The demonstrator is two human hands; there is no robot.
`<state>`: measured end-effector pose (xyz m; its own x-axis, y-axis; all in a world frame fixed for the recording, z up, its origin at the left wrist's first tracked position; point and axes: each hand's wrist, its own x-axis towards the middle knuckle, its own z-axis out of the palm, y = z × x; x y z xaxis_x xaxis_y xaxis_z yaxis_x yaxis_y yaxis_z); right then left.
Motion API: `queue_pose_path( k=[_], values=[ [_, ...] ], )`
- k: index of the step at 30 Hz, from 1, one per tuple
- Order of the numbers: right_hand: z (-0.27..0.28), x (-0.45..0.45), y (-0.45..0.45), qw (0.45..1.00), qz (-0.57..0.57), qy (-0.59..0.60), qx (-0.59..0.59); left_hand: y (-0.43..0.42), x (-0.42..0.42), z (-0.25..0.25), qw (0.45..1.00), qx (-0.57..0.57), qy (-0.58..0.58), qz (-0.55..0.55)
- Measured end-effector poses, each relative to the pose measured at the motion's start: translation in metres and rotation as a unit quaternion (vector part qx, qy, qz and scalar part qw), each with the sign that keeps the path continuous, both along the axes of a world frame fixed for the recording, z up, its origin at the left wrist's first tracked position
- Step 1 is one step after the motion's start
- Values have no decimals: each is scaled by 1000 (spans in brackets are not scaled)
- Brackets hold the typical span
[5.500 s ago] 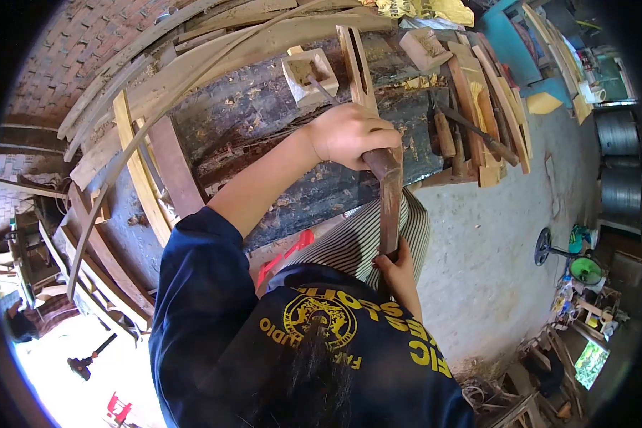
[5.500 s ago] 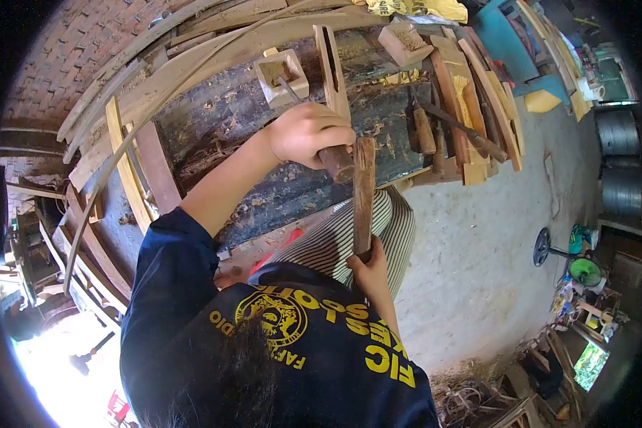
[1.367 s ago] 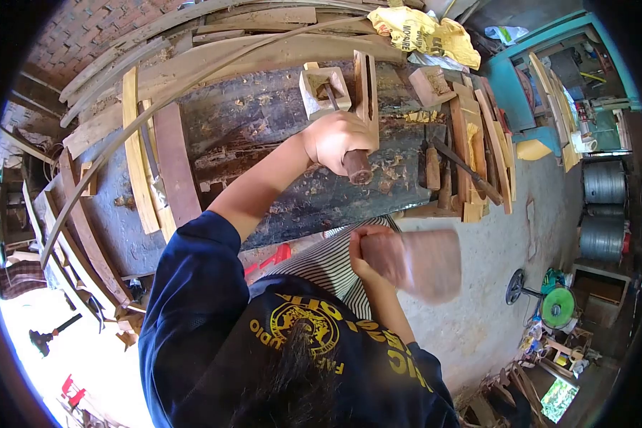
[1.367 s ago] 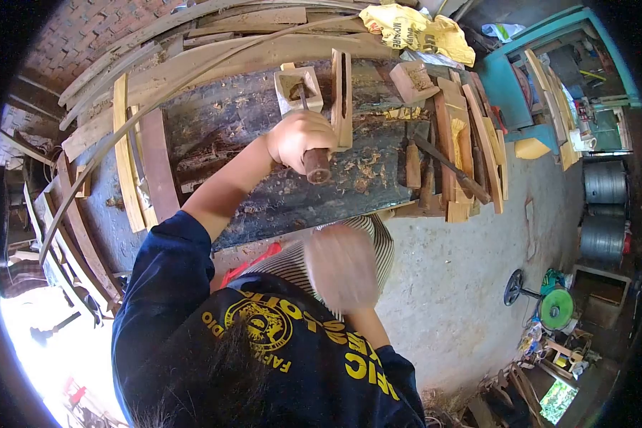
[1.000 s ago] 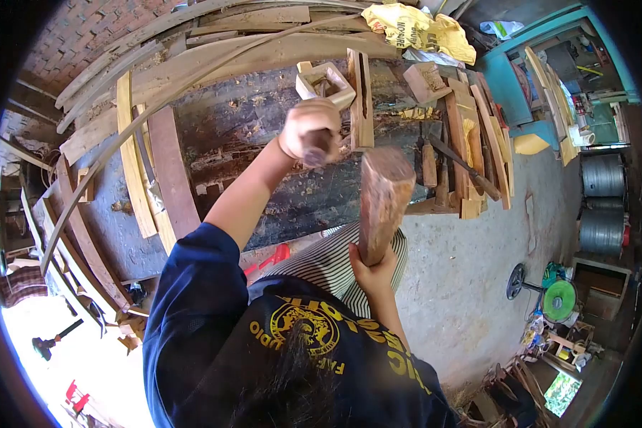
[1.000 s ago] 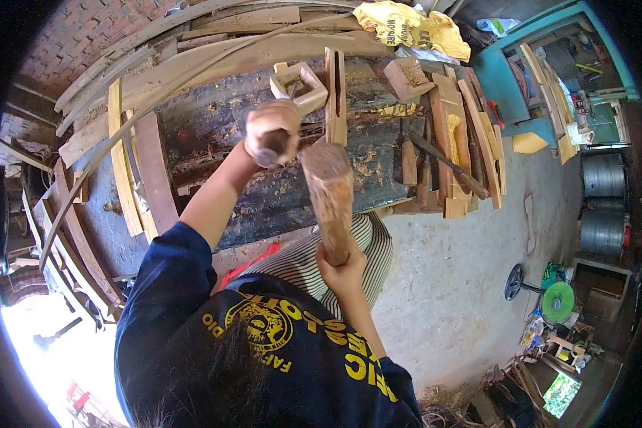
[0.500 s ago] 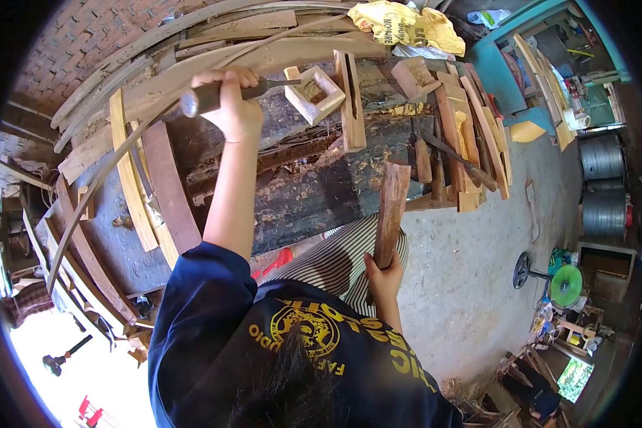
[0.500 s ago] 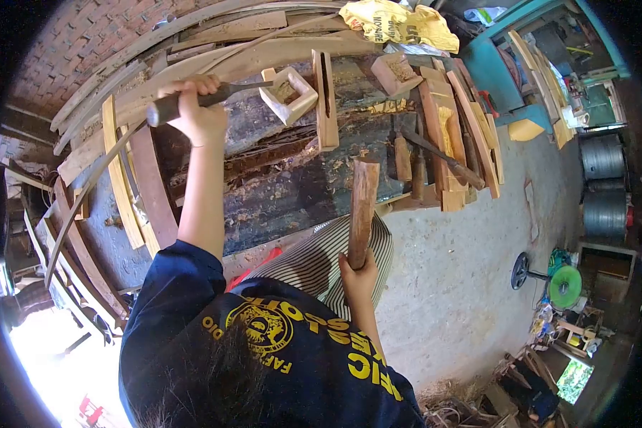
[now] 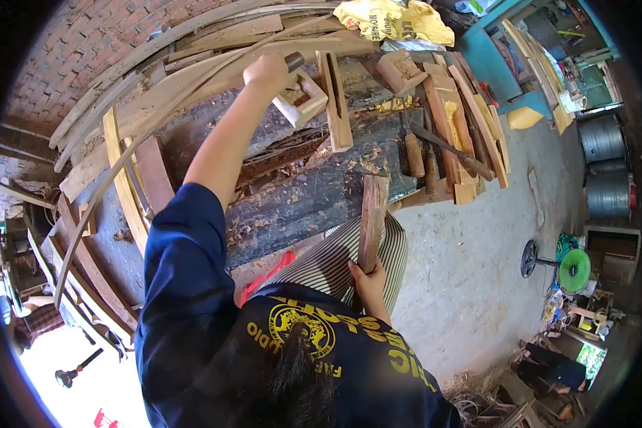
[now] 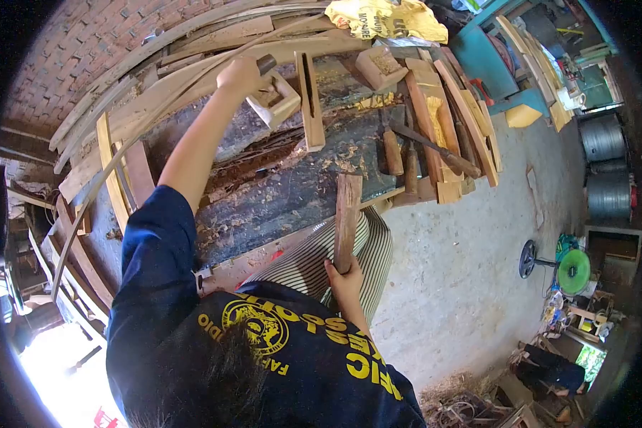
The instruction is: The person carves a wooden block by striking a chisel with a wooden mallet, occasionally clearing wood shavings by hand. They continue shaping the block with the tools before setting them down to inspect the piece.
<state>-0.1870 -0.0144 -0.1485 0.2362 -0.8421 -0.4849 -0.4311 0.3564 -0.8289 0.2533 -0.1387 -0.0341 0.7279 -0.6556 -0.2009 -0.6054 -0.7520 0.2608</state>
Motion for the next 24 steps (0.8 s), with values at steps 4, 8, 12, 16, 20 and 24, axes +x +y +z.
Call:
queue_pose_path(
  k=[4,8,12,16,20,24],
  values=[
    [1,-3,-2,1000,13,2,-14,-8,19,-16,994,52,-36,-95],
    [-20,-12,-5,997,62,27,-48,-12,24,-17,985,66,-36,-158],
    [-19,-7,-5,995,58,28,-80,-14,31,-20,975,60,-58,-205],
    [-24,-8,-5,994,61,8,-88,-11,42,-26,969,-11,-18,-247],
    [-29,-8,-6,994,68,16,-81,2,31,-18,959,-109,-3,-262],
    [-39,-10,-6,993,65,-26,-96,1,19,-18,984,-48,-39,-167]
  ],
)
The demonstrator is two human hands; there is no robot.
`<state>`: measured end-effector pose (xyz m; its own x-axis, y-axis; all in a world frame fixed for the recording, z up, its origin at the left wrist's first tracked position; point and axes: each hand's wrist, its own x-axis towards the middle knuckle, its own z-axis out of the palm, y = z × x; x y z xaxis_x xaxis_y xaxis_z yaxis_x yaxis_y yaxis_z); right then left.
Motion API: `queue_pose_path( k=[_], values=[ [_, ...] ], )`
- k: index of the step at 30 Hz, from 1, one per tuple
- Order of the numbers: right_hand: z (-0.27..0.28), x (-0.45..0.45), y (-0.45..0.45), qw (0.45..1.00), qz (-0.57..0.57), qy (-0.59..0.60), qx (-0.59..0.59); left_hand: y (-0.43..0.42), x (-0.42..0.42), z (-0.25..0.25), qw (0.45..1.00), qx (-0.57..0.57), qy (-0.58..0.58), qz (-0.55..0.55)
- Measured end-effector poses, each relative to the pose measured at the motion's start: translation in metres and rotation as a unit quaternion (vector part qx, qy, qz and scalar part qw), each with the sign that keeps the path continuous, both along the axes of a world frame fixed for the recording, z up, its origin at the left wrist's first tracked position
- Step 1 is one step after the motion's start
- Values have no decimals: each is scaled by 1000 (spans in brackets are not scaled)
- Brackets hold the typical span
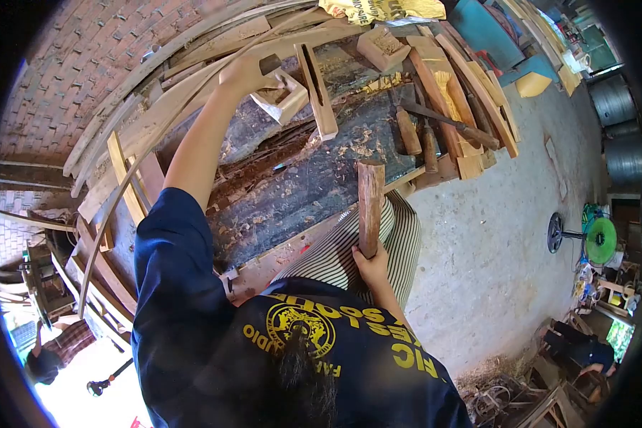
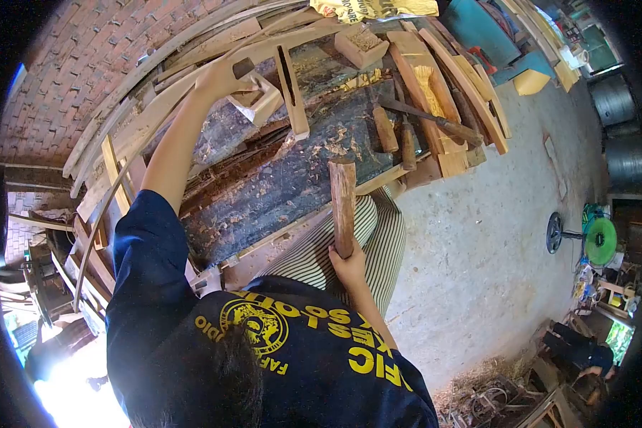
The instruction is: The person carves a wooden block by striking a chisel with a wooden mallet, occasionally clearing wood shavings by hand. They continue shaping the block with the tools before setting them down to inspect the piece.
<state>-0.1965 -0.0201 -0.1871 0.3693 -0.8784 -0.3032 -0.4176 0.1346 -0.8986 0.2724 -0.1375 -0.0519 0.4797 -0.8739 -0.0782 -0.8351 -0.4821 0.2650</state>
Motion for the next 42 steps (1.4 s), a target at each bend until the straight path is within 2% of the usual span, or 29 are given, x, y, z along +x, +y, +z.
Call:
queue_pose_path(
  k=[2,4,5,7,10,11,13,14,16,20,22,24,26,28,29,31,33,36,38,42],
  values=[
    [1,0,0,1000,-4,-1,-4,-2,2,-8,998,17,-39,36],
    [1,-1,-1,1000,8,0,1,-6,15,-21,997,47,41,33],
    [1,-1,-1,1000,5,-1,0,-4,18,-21,998,47,40,31],
    [-2,-3,-1,1000,6,-14,3,0,26,-22,996,-23,79,-39],
    [-4,-4,-1,1000,10,-26,8,-3,52,-41,994,-40,89,-44],
    [-3,-3,-1,1000,10,-28,9,-2,49,-34,995,-39,86,-44],
    [2,-1,-1,1000,0,-13,-4,3,37,-7,986,7,168,-7],
    [6,-1,-1,1000,7,1,-1,6,34,-2,986,8,166,-8],
    [3,-2,-2,1000,8,-3,0,12,26,8,993,-114,27,-8],
    [3,-2,-1,1000,5,-4,15,19,-11,43,991,-124,5,44],
    [2,-1,-1,1000,5,-15,12,23,-35,49,978,-199,54,-13],
    [-3,-1,-2,1000,4,-25,10,33,-81,78,975,-208,68,-26],
    [-8,-4,-1,1000,6,-17,15,33,-103,85,972,-217,86,-40],
    [-8,-5,-1,1000,7,-12,10,31,-110,81,957,-287,-4,-47],
    [-7,-4,-1,1000,7,-11,7,32,-114,79,957,-288,-5,-43],
    [-11,-4,-1,1000,7,-14,5,33,-122,68,892,-343,-96,-278],
    [-10,-3,-2,1000,9,-16,2,20,-138,41,835,-397,-66,-375],
    [-2,-1,-2,1000,12,-3,6,16,-151,23,833,-357,-40,-420],
    [-2,1,0,999,-15,-39,7,13,-151,16,826,-373,-37,-421],
    [6,3,0,1000,-17,-14,-3,10,-149,4,828,-390,-10,-402]
  ],
)
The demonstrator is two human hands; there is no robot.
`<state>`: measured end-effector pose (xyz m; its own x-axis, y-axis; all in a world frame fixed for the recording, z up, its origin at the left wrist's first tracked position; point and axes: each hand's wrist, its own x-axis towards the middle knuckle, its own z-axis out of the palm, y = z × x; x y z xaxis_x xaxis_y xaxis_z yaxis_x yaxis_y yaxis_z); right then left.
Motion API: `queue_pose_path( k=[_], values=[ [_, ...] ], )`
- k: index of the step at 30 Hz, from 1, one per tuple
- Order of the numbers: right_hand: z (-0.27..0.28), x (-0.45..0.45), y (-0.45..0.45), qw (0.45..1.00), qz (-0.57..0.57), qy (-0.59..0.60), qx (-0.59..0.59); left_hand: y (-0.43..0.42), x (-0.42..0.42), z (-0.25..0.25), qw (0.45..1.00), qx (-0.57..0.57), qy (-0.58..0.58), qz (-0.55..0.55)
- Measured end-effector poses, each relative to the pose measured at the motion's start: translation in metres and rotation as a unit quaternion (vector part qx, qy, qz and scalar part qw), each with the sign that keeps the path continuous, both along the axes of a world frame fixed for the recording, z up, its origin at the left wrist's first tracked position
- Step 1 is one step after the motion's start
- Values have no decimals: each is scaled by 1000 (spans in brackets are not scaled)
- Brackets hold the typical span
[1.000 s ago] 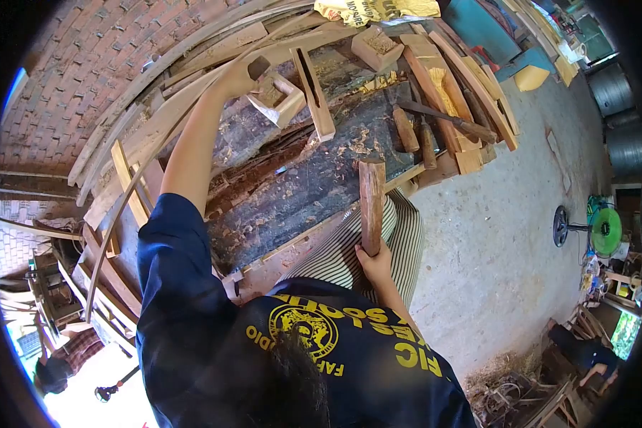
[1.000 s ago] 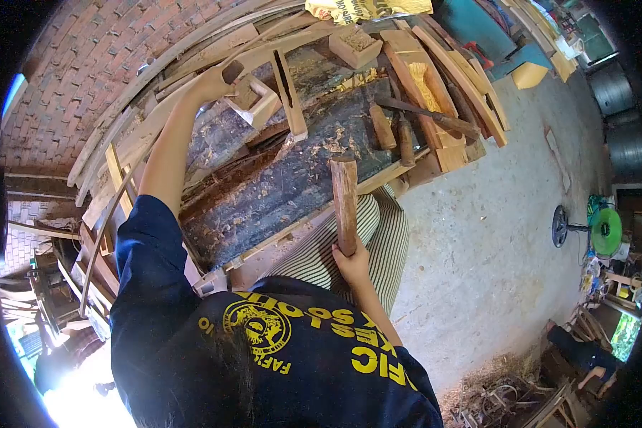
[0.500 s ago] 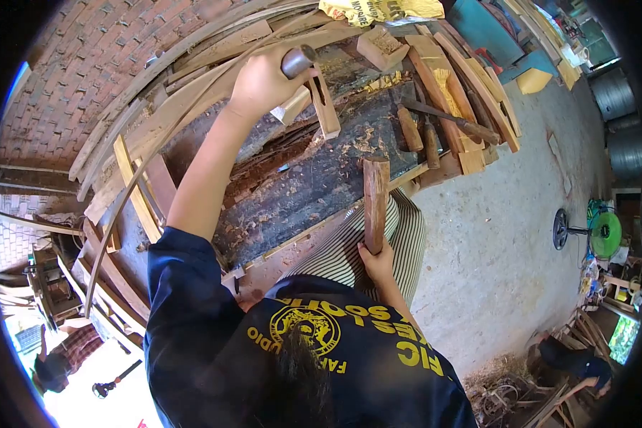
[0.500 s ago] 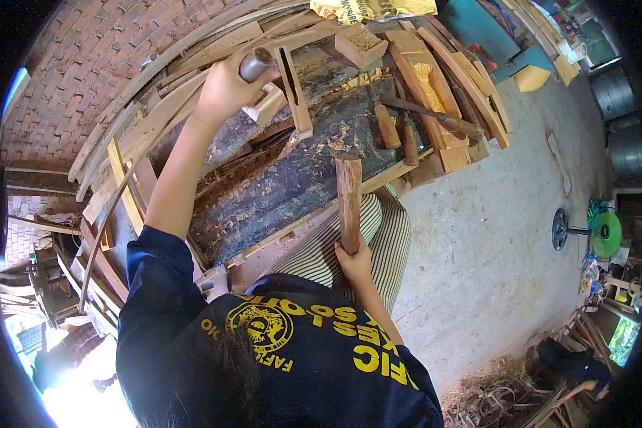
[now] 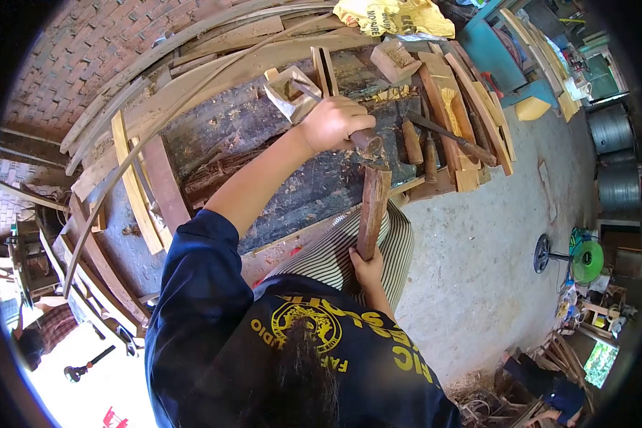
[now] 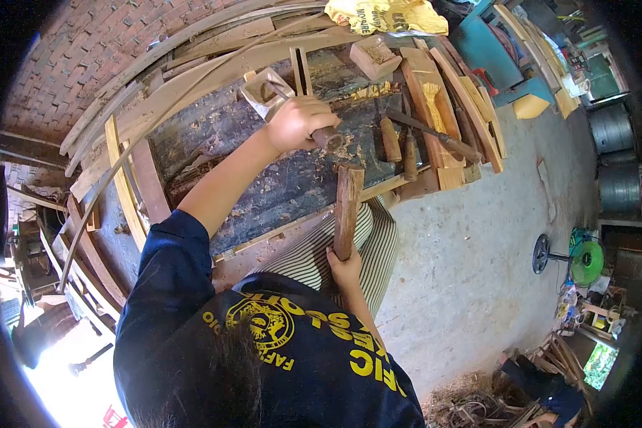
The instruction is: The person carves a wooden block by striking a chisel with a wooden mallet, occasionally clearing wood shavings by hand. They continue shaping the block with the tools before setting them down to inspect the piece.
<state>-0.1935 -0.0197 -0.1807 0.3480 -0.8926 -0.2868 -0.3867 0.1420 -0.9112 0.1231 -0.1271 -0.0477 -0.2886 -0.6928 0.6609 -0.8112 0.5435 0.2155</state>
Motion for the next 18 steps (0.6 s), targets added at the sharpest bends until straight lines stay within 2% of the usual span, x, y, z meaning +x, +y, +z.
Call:
queue_pose_path(
  k=[9,18],
  values=[
    [-11,-4,-1,1000,11,-18,0,0,6,-4,990,122,-54,-46],
    [-10,-3,0,1000,6,-21,7,1,15,3,991,121,-16,-49]
  ],
)
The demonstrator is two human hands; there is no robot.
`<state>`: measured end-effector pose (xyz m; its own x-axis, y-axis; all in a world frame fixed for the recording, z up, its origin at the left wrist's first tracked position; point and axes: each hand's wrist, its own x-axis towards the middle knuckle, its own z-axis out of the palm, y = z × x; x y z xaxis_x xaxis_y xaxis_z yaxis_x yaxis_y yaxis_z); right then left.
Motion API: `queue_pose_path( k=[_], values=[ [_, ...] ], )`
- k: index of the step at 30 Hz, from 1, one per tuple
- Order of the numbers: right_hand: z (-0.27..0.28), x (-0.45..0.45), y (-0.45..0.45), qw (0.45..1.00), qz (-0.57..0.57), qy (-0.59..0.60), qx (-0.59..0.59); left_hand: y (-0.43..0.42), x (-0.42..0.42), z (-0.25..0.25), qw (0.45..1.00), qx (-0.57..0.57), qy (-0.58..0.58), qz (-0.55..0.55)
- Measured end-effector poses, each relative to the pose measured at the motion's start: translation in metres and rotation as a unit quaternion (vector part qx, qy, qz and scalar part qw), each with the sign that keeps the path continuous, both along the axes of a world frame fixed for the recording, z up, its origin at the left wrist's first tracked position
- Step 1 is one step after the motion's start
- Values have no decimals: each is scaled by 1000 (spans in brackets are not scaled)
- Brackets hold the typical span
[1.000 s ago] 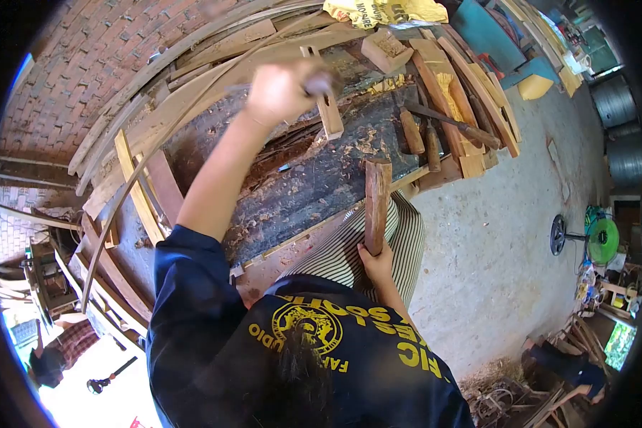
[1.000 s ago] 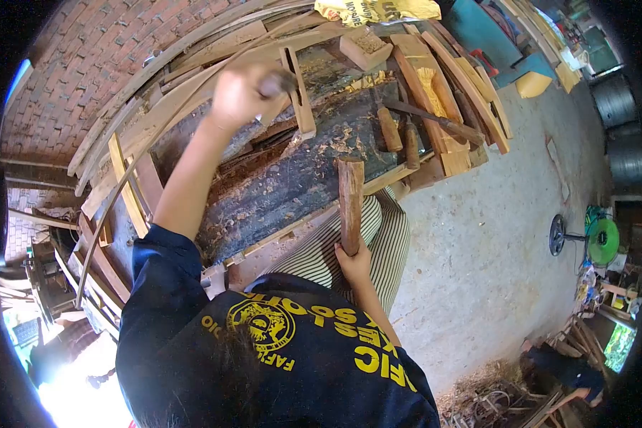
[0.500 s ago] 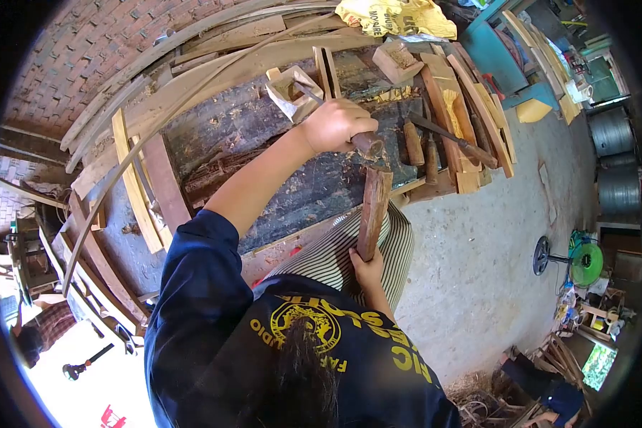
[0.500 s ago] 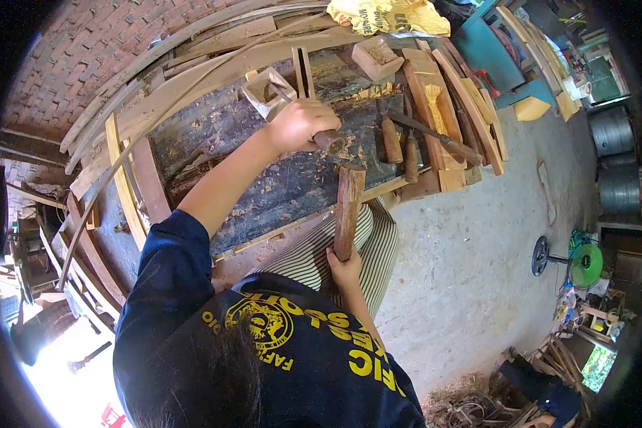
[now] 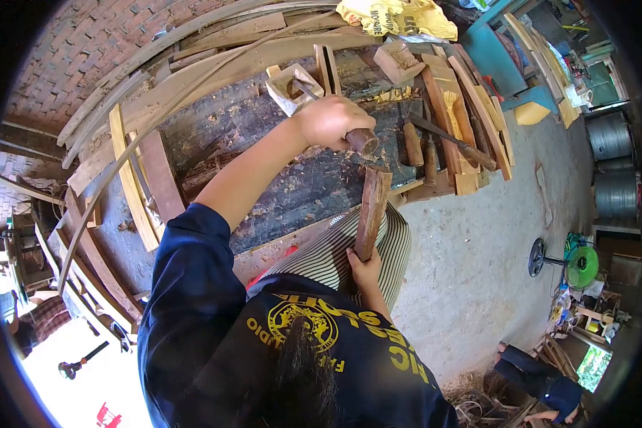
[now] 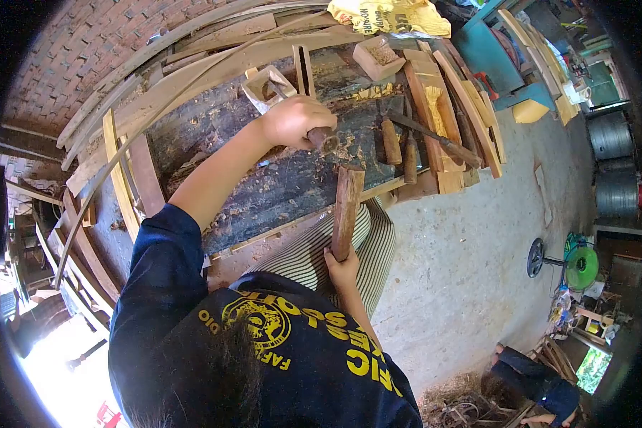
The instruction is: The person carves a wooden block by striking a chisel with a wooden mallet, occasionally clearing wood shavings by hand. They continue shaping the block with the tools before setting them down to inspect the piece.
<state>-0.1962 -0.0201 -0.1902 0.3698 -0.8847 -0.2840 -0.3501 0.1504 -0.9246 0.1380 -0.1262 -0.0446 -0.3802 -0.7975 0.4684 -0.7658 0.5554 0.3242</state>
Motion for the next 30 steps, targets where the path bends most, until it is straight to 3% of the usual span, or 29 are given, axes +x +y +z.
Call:
queue_pose_path(
  k=[19,25,27,30],
  values=[
    [-1,-1,1,999,-9,3,34,-2,1,-2,999,-26,22,-8],
    [5,-4,2,996,-24,-71,46,-4,2,-3,1000,-21,5,-6],
    [32,-2,3,983,-43,-136,113,-4,4,-3,1000,-20,3,-10],
    [49,-2,-9,979,8,-205,4,-3,5,-3,1000,-5,13,-6]
  ],
)
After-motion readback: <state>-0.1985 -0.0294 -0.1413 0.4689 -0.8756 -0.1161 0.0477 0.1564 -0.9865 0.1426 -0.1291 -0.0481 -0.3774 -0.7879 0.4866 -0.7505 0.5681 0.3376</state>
